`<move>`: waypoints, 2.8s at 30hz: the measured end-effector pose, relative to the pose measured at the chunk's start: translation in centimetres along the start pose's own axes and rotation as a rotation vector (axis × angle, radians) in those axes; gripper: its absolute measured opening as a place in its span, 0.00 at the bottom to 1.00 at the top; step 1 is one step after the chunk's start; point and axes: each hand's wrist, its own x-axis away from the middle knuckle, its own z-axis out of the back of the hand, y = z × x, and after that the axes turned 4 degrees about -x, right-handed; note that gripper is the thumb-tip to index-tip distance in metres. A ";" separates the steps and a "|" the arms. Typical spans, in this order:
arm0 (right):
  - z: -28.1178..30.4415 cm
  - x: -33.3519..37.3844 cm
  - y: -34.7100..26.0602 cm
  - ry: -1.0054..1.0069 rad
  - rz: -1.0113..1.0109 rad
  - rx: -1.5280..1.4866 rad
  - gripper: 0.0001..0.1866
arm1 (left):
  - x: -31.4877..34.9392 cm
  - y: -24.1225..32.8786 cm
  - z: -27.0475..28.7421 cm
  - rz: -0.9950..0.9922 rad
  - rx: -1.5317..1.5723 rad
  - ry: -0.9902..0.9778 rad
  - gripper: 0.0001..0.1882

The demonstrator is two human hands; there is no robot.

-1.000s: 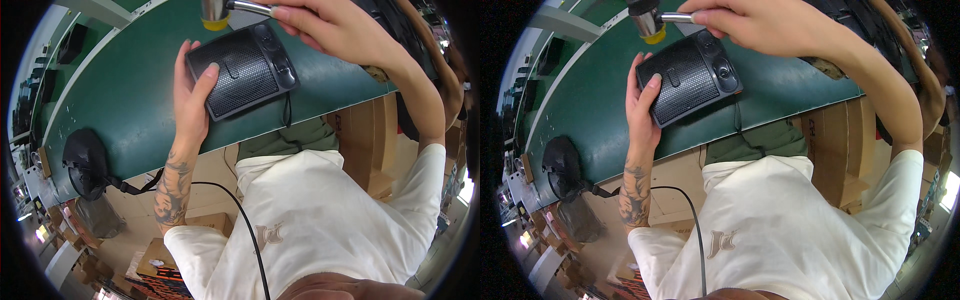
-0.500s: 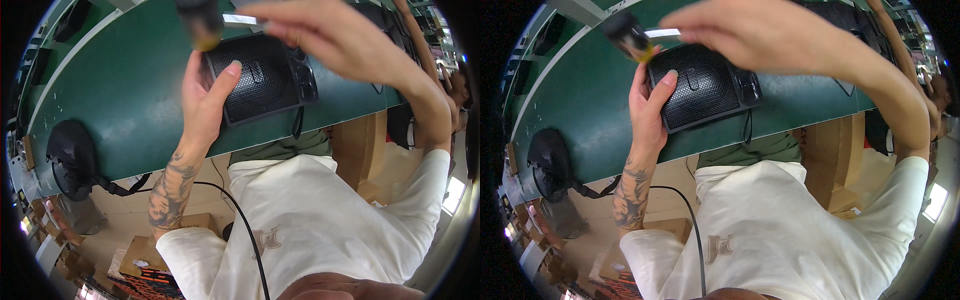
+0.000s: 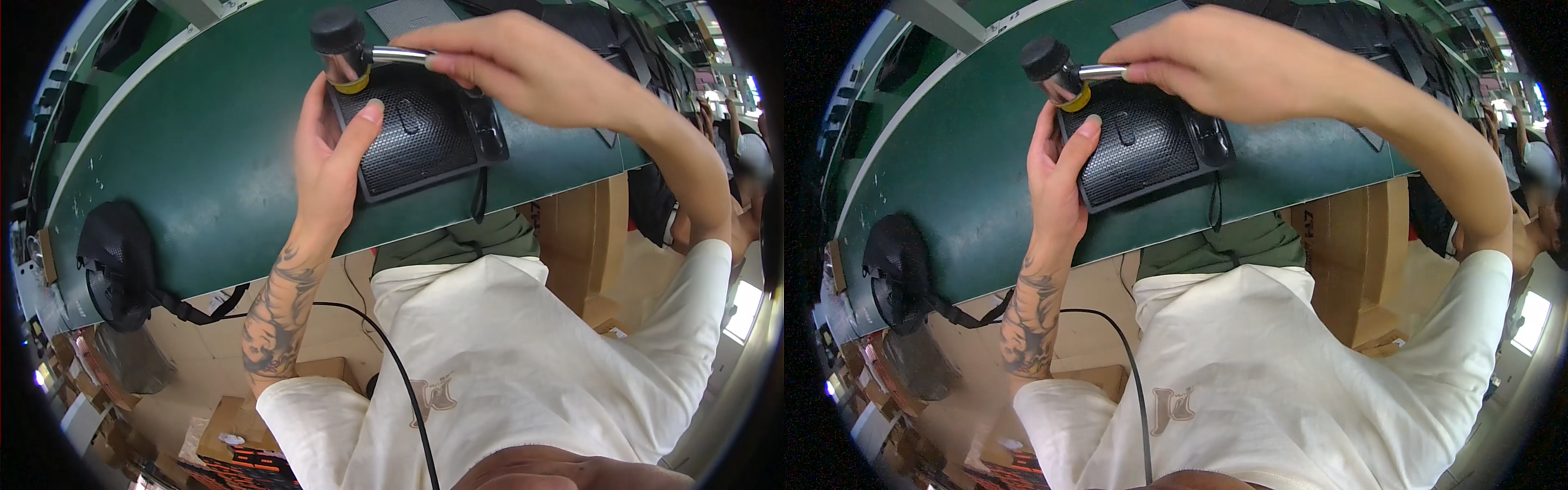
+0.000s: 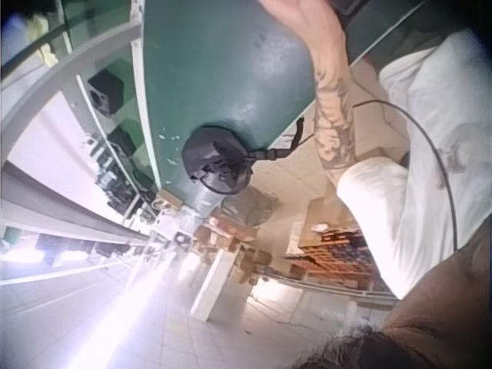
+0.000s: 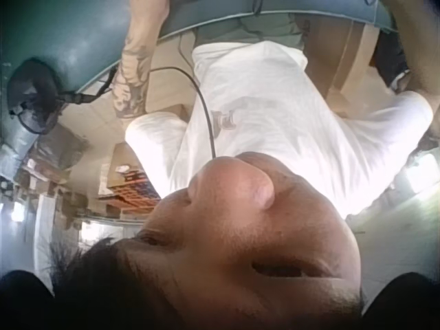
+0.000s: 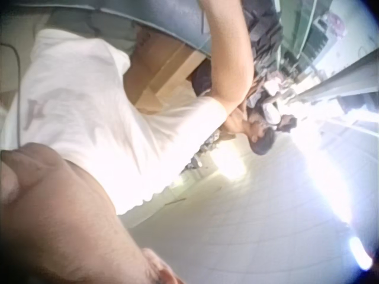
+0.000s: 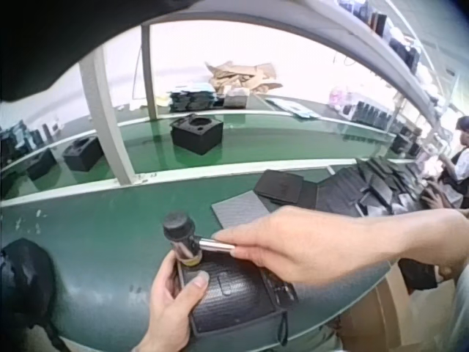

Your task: The person assembles a small black speaker by placing a textured mesh cover onto the device and tapping it into place with a rubber mallet. They repeatedly check the fit and alignment of the cover, adjusting it by hand and using the mallet to secure it along the edges.

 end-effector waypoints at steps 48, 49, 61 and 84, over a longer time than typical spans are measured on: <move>-1.5 6.0 -1.8 -0.062 0.122 -0.012 0.30 | 3.2 -0.6 1.6 0.011 0.191 0.049 0.33; -1.4 6.1 -1.9 -0.031 0.131 0.018 0.29 | 3.3 -0.8 1.7 0.008 0.193 0.057 0.33; -3.0 3.8 -0.8 0.069 0.210 0.014 0.33 | 3.3 -0.2 1.0 0.056 0.153 0.114 0.30; -4.5 19.3 5.4 0.325 -0.033 -0.104 0.24 | 3.9 3.4 4.0 -0.511 -0.802 -0.225 0.49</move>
